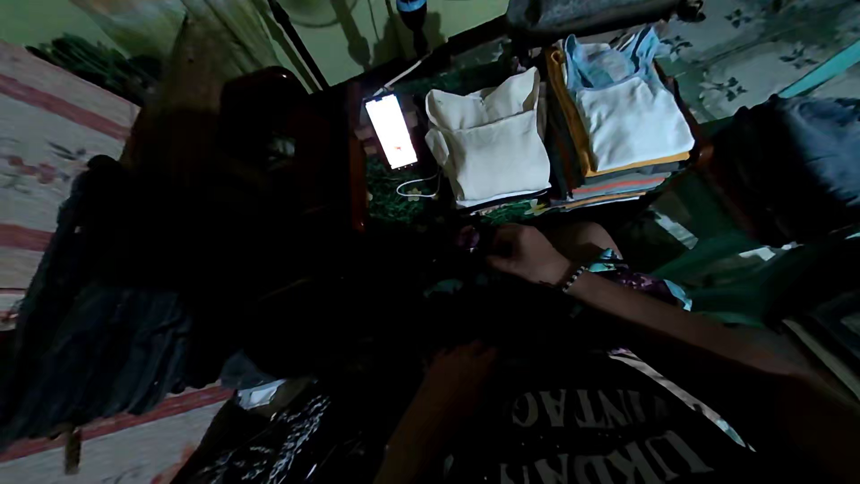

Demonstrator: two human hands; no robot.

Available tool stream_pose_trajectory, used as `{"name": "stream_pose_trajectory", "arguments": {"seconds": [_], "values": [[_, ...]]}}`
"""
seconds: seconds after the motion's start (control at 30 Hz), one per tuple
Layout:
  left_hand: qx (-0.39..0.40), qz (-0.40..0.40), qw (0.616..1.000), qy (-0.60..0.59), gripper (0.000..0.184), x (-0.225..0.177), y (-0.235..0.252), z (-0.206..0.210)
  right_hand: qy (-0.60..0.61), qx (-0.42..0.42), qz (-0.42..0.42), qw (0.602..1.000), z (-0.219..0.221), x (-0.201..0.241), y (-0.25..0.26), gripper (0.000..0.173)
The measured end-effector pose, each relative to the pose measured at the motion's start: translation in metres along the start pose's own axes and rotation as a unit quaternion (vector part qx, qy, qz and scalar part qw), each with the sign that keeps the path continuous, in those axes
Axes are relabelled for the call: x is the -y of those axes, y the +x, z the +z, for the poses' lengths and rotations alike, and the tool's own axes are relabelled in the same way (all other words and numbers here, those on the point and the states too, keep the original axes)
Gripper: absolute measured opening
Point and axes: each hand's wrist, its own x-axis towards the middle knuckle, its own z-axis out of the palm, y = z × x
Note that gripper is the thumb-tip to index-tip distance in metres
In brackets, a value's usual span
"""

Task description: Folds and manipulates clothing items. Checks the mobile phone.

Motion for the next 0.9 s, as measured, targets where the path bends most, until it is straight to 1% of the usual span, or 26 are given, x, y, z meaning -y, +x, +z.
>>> {"name": "stream_pose_trajectory", "arguments": {"seconds": [0.03, 0.1, 0.13, 0.2, 0.27, 0.3, 0.33, 0.37, 0.43, 0.47, 0.5, 0.57, 0.6, 0.7, 0.77, 0.83, 0.87, 0.9], "values": [[-0.058, 0.047, 0.997, -0.015, 0.03, -0.004, 0.005, 0.004, 0.008, 0.002, 0.005, 1.0, -0.001, 0.001, -0.001, 0.023], [-0.148, 0.14, 0.977, -0.059, 0.029, -0.014, 0.02, 0.01, 0.026, 0.017, 0.008, 0.999, -0.01, 0.014, -0.005, 0.019], [-0.164, 0.178, 0.968, -0.07, 0.028, -0.017, 0.032, 0.012, 0.031, 0.027, 0.007, 0.999, -0.012, 0.015, -0.004, 0.018], [-0.113, 0.193, 0.972, -0.069, 0.031, -0.029, 0.053, 0.008, 0.032, 0.05, 0.007, 0.998, -0.01, 0.002, 0.005, 0.02], [-0.035, 0.169, 0.985, -0.03, 0.032, -0.04, 0.076, 0.005, 0.044, 0.074, 0.019, 0.996, -0.012, -0.003, 0.007, 0.024], [-0.016, 0.156, 0.988, -0.002, 0.032, -0.041, 0.092, 0.014, 0.049, 0.077, 0.024, 0.996, -0.013, -0.003, 0.009, 0.027], [-0.067, 0.169, 0.983, 0.018, 0.029, -0.032, 0.114, 0.042, 0.047, 0.075, 0.029, 0.996, -0.013, -0.002, 0.01, 0.032], [-0.07, 0.156, 0.985, 0.018, 0.03, -0.029, 0.131, 0.061, 0.04, 0.071, 0.036, 0.996, -0.013, -0.001, 0.011, 0.035], [-0.029, 0.111, 0.993, 0.015, 0.033, -0.035, 0.144, 0.079, 0.024, 0.067, 0.049, 0.996, -0.012, 0.002, 0.011, 0.037], [-0.006, 0.104, 0.994, 0.009, 0.034, -0.04, 0.144, 0.082, 0.018, 0.067, 0.054, 0.996, -0.012, 0.003, 0.01, 0.036], [-0.005, 0.115, 0.993, 0.01, 0.036, -0.041, 0.142, 0.083, 0.013, 0.069, 0.056, 0.996, -0.012, 0.004, 0.011, 0.035], [-0.022, 0.152, 0.988, -0.01, 0.044, -0.041, 0.138, 0.082, 0.008, 0.072, 0.065, 0.995, -0.011, 0.005, 0.012, 0.033], [-0.028, 0.168, 0.985, -0.012, 0.045, -0.041, 0.135, 0.082, 0.008, 0.071, 0.068, 0.995, -0.01, 0.006, 0.013, 0.032], [-0.068, 0.195, 0.978, 0.037, 0.029, -0.044, 0.133, 0.08, 0.001, 0.057, 0.055, 0.997, -0.005, 0.007, 0.012, 0.026], [-0.101, 0.214, 0.971, 0.023, 0.018, -0.039, 0.13, 0.077, 0.006, 0.046, 0.034, 0.998, -0.002, 0.003, 0.011, 0.023], [-0.12, 0.241, 0.962, -0.035, 0.021, -0.028, 0.122, 0.07, 0.03, 0.042, 0.028, 0.998, -0.001, -0.003, 0.009, 0.022], [-0.101, 0.239, 0.964, -0.067, 0.025, -0.023, 0.114, 0.062, 0.042, 0.037, 0.026, 0.998, -0.002, -0.005, 0.008, 0.021], [-0.061, 0.225, 0.969, -0.087, 0.028, -0.022, 0.105, 0.052, 0.052, 0.027, 0.018, 0.998, -0.001, -0.007, 0.006, 0.02]]}}
